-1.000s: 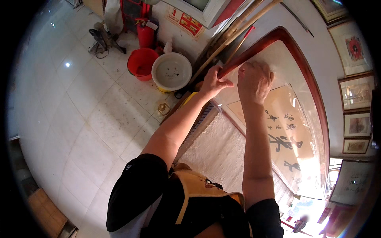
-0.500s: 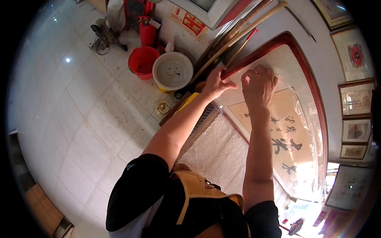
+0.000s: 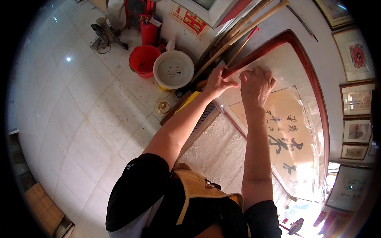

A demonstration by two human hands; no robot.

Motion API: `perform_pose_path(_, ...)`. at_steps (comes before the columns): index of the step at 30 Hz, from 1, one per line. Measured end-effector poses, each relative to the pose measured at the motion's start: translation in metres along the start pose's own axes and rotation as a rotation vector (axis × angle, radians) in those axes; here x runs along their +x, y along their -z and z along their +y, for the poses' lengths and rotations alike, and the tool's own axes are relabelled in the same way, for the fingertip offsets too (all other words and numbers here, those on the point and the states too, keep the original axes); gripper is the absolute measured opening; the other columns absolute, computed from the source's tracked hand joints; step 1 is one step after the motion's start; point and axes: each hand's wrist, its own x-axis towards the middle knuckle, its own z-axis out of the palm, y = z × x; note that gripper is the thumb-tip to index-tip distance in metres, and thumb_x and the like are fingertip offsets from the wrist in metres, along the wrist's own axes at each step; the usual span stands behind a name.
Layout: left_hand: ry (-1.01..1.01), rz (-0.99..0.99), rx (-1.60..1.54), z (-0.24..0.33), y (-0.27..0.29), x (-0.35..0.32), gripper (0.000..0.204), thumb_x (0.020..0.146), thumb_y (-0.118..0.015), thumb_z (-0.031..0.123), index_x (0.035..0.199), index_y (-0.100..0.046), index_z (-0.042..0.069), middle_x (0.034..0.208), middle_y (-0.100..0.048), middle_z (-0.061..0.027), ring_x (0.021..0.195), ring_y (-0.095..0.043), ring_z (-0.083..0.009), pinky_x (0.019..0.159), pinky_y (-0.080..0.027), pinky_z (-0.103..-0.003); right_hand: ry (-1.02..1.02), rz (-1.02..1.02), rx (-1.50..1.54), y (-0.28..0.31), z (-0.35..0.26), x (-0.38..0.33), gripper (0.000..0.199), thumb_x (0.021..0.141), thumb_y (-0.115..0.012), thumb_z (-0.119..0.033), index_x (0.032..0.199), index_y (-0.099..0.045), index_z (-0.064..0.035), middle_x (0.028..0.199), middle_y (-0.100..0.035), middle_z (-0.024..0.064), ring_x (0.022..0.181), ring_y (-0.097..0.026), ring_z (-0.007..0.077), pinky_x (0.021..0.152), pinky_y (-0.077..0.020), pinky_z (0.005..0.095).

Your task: The person picks up a framed calligraphy artwork and wraps it with a clear plastic sheet. They smooth the plastic along the edges and corners, then lift the wrapped frame and place it on a stack of other artworks.

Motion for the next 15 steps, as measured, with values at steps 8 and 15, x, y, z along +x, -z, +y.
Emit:
perform_pose_path(8,0.037,0.004,0.029,-0.011,-0.005,0.001,0.065,0.062,-0.095,0.031,0.109,-0.06,0.003,0.096,-0.062,-0.012,0.088,-0.062,-0.0281,0.08,-0.051,-0.038,-0.084,-0.047,-0.031,0.009,-0.02,-0.003,0.013,0.075,-0.073,-0.023,0.086,-0.075,-0.0164,0.096,-0.063,0.0002,0.099,-0.055,0.0222,0.089,-0.0409,0.0381)
perform_pose_path(15,-0.124,-0.034,-0.041,-0.018,0.003,0.0,0.064,0.065,-0.093,0.027,0.113,-0.06,0.002,0.099,-0.063,-0.0145,0.094,-0.062,-0.0318,0.084,-0.051,-0.04,-0.186,-0.006,-0.026,-0.007,-0.022,-0.005,0.016,0.074,-0.079,-0.023,0.09,-0.076,-0.0221,0.094,-0.061,-0.0027,0.098,-0.057,0.0216,0.088,-0.0414,0.039)
